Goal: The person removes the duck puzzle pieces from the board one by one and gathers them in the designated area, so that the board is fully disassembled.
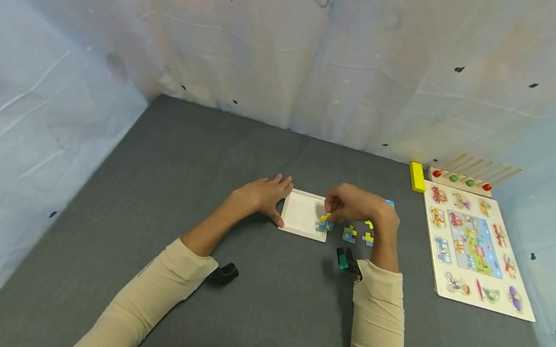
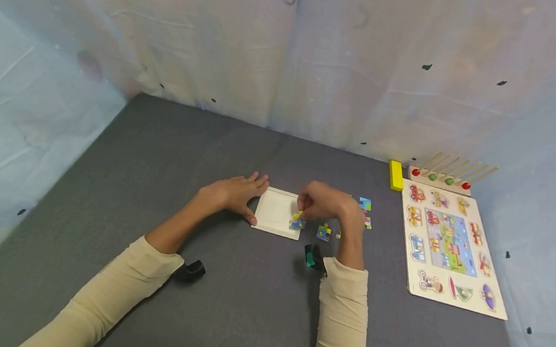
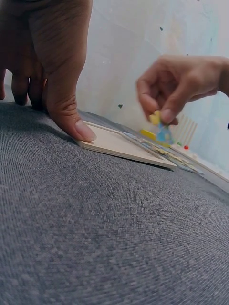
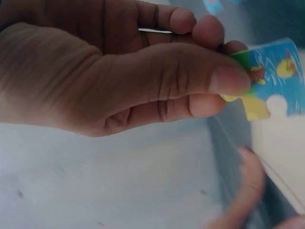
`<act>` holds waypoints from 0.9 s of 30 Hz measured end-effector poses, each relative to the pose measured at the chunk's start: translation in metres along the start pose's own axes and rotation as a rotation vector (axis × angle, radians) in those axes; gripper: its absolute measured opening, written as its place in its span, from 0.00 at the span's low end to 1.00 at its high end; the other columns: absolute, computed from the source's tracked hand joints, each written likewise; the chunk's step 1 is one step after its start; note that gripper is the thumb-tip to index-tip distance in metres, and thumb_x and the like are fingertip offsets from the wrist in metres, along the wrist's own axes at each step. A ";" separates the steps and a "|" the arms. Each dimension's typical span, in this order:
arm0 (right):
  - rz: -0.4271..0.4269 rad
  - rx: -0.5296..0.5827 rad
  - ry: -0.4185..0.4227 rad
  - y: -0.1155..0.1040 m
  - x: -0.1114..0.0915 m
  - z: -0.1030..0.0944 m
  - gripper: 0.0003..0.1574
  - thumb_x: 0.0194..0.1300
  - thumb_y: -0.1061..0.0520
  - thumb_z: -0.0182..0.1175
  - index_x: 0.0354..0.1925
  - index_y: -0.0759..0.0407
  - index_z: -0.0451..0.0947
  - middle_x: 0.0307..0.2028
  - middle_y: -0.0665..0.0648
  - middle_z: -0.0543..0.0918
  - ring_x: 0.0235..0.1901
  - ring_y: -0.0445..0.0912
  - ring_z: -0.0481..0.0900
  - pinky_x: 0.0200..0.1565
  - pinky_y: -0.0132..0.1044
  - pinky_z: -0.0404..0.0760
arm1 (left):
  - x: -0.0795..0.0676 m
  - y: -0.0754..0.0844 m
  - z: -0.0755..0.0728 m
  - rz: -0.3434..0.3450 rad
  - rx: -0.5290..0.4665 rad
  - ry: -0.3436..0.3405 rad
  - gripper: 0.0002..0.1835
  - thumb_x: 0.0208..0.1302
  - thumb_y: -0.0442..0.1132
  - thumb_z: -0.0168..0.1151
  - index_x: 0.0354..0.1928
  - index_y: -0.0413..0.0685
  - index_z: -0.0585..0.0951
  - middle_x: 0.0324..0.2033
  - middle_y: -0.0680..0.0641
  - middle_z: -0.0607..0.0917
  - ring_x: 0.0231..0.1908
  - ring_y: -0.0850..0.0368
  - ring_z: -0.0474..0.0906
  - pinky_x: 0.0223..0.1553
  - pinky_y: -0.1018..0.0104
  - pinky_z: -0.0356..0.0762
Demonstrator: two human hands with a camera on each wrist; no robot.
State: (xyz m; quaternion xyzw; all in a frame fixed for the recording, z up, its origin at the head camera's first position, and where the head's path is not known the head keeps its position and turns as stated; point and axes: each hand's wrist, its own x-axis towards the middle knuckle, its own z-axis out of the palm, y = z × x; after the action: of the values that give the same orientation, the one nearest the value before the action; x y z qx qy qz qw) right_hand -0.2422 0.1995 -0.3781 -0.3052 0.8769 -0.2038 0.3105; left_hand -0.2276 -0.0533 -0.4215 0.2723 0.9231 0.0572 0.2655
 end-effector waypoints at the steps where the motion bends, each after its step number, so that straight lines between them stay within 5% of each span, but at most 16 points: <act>1: -0.002 0.006 0.024 0.004 -0.007 -0.003 0.04 0.67 0.66 0.69 0.37 0.62 0.81 0.31 0.56 0.83 0.30 0.43 0.77 0.35 0.35 0.78 | 0.000 0.000 0.000 0.001 -0.001 0.000 0.59 0.65 0.61 0.70 0.85 0.44 0.48 0.85 0.43 0.44 0.86 0.45 0.38 0.85 0.46 0.47; 7: 0.124 0.036 0.125 0.035 -0.057 -0.017 0.02 0.71 0.66 0.64 0.42 0.66 0.81 0.35 0.58 0.86 0.33 0.46 0.79 0.36 0.35 0.79 | 0.003 0.001 -0.003 -0.008 -0.004 0.005 0.59 0.64 0.62 0.70 0.85 0.45 0.47 0.85 0.45 0.44 0.86 0.46 0.38 0.85 0.47 0.47; 13: 0.327 0.047 0.130 0.068 -0.090 -0.015 0.05 0.69 0.64 0.64 0.43 0.66 0.82 0.34 0.56 0.84 0.35 0.46 0.77 0.38 0.38 0.77 | 0.003 0.000 -0.003 -0.016 -0.011 -0.004 0.60 0.64 0.61 0.71 0.85 0.45 0.47 0.85 0.45 0.44 0.86 0.46 0.38 0.85 0.46 0.47; 19: 0.442 0.105 0.074 0.090 -0.096 -0.012 0.07 0.67 0.64 0.63 0.44 0.66 0.82 0.31 0.52 0.81 0.35 0.46 0.75 0.39 0.39 0.74 | 0.002 -0.001 -0.001 -0.008 -0.015 -0.002 0.60 0.63 0.61 0.71 0.85 0.45 0.47 0.85 0.45 0.43 0.86 0.46 0.37 0.85 0.46 0.46; 27: 0.474 0.148 0.028 0.097 -0.092 -0.013 0.20 0.68 0.68 0.60 0.57 0.69 0.79 0.46 0.63 0.87 0.41 0.48 0.82 0.48 0.43 0.82 | 0.003 -0.004 -0.002 0.000 0.015 0.004 0.59 0.65 0.62 0.69 0.85 0.45 0.47 0.85 0.44 0.44 0.86 0.46 0.39 0.85 0.47 0.48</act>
State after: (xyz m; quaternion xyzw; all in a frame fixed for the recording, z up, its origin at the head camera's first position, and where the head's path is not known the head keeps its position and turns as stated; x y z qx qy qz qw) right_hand -0.2337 0.3335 -0.3836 -0.0646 0.9108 -0.1933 0.3591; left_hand -0.2327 -0.0553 -0.4222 0.2742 0.9240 0.0507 0.2618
